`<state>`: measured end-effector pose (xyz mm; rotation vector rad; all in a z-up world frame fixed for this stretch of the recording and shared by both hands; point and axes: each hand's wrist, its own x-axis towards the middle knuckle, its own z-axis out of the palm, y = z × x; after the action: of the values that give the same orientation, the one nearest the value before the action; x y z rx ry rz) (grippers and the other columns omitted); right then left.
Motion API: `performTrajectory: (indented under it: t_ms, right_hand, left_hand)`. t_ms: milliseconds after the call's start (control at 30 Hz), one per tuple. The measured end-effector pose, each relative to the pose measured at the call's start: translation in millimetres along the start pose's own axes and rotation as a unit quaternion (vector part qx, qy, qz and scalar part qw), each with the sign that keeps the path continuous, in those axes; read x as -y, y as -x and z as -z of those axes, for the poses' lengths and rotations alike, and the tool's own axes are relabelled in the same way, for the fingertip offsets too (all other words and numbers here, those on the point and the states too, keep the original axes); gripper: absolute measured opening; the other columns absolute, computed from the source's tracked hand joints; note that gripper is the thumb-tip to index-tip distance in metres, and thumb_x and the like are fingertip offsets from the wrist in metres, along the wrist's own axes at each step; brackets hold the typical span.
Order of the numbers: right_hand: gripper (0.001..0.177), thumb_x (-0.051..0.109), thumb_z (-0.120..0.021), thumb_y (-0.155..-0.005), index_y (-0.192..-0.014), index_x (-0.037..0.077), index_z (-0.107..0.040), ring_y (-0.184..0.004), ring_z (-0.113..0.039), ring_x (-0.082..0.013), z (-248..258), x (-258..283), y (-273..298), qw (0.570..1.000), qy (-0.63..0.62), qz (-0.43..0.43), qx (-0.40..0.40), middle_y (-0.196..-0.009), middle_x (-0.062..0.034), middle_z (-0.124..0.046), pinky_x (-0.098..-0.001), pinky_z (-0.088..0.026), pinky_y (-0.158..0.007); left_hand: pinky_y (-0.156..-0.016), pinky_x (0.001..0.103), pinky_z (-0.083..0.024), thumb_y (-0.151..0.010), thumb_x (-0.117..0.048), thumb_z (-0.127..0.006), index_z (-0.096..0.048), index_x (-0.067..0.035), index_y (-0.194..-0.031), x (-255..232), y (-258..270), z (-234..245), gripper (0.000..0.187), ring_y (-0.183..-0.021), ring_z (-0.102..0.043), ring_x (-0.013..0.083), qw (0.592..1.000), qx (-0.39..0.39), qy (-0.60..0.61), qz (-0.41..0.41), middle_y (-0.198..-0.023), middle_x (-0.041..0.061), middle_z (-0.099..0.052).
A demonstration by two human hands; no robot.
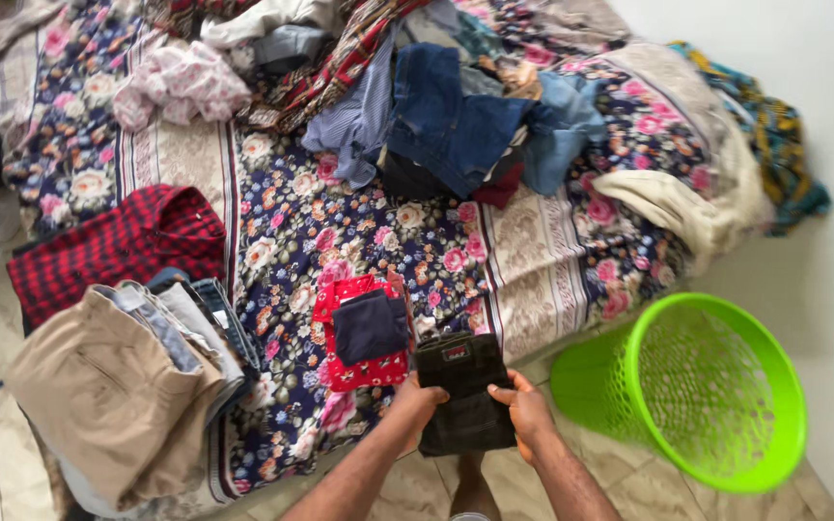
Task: The person folds several items of clothing one by one on an ironing board. They handle a light blue shirt, a red patterned shirt, dark shorts, and green shorts, folding each neatly and placing them on a bed.
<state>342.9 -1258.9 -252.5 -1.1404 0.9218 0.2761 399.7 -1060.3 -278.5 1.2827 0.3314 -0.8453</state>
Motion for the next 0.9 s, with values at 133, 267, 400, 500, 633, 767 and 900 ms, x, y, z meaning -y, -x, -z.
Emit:
performTrajectory:
  t_ms: [133,267,400,500,633,767,900]
  right_hand:
    - [0.029,0.001,-0.063,-0.088,-0.117,0.002,-0.066,-0.087,-0.070,-0.0226,44,10,-122,0.999,0.035,0.006,0.013,-0.099,-0.0098,-0.073,-0.0387,-0.058,-0.081]
    - [0.038,0.002,-0.063,-0.087,-0.125,0.006,-0.067,-0.091,-0.069,-0.0211,57,28,-227,0.990,0.137,0.003,0.028,-0.104,-0.0089,-0.076,-0.0353,-0.055,-0.083]
    - [0.042,0.003,-0.068,-0.088,-0.130,0.004,-0.067,-0.095,-0.070,-0.0199,57,52,-293,0.979,0.191,0.017,0.075,-0.111,-0.0098,-0.077,-0.0326,-0.054,-0.087]
    - [0.042,0.004,-0.068,-0.088,-0.129,0.005,-0.066,-0.094,-0.069,-0.0212,44,67,-307,0.955,0.285,0.005,0.088,-0.110,-0.0101,-0.076,-0.0357,-0.054,-0.084]
    - [0.049,0.011,-0.079,-0.082,-0.129,0.006,-0.063,-0.104,-0.070,-0.0227,33,89,-287,0.856,0.505,0.108,0.035,-0.117,-0.0121,-0.075,-0.0340,-0.053,-0.093]
    - [0.045,0.009,-0.075,-0.082,-0.125,0.011,-0.061,-0.119,-0.061,-0.0303,27,103,-245,0.733,0.601,0.313,0.059,-0.122,-0.0122,-0.065,-0.0407,-0.050,-0.103]
    - [0.068,0.003,-0.071,-0.070,-0.136,0.008,-0.056,-0.128,-0.047,-0.0437,20,103,-226,0.590,0.650,0.432,0.207,-0.145,-0.0213,-0.050,-0.0498,-0.044,-0.097]
  left_hand:
    - [-0.086,0.035,-0.058,-0.073,0.007,-0.055,-0.071,-0.002,-0.118,17,-91,-40,0.048,-0.095,-0.074,0.0211,0.995,-0.066,0.003,-0.080,-0.105,0.010,-0.079]
    - [-0.093,0.039,-0.055,-0.073,0.004,-0.056,-0.063,-0.003,-0.128,14,-163,-63,0.056,-0.101,-0.072,0.0290,0.973,-0.198,-0.065,-0.104,-0.108,0.016,-0.077]
    - [-0.100,0.041,-0.052,-0.079,-0.005,-0.061,-0.050,-0.008,-0.142,-2,-203,-72,0.063,-0.112,-0.070,0.0352,0.947,-0.294,-0.130,-0.017,-0.117,0.022,-0.073]
    - [-0.104,0.044,-0.045,-0.077,-0.006,-0.068,-0.041,-0.008,-0.146,-14,-208,-77,0.074,-0.125,-0.058,0.0390,0.915,-0.350,-0.185,-0.077,-0.134,0.023,-0.060]
    - [-0.104,0.048,-0.044,-0.083,-0.008,-0.067,-0.029,-0.010,-0.157,-14,-196,-97,0.083,-0.126,-0.051,0.0415,0.864,-0.359,-0.341,-0.093,-0.142,0.023,-0.047]
    - [-0.110,0.047,-0.041,-0.085,-0.004,-0.063,-0.054,-0.011,-0.139,-2,-171,-105,0.055,-0.128,-0.052,0.0367,0.786,-0.301,-0.508,-0.185,-0.140,0.019,-0.053]
    - [-0.099,0.051,-0.040,-0.069,0.001,-0.065,-0.058,-0.002,-0.136,-7,-160,-101,0.067,-0.122,-0.049,0.0425,0.789,-0.231,-0.531,-0.205,-0.142,0.026,-0.048]
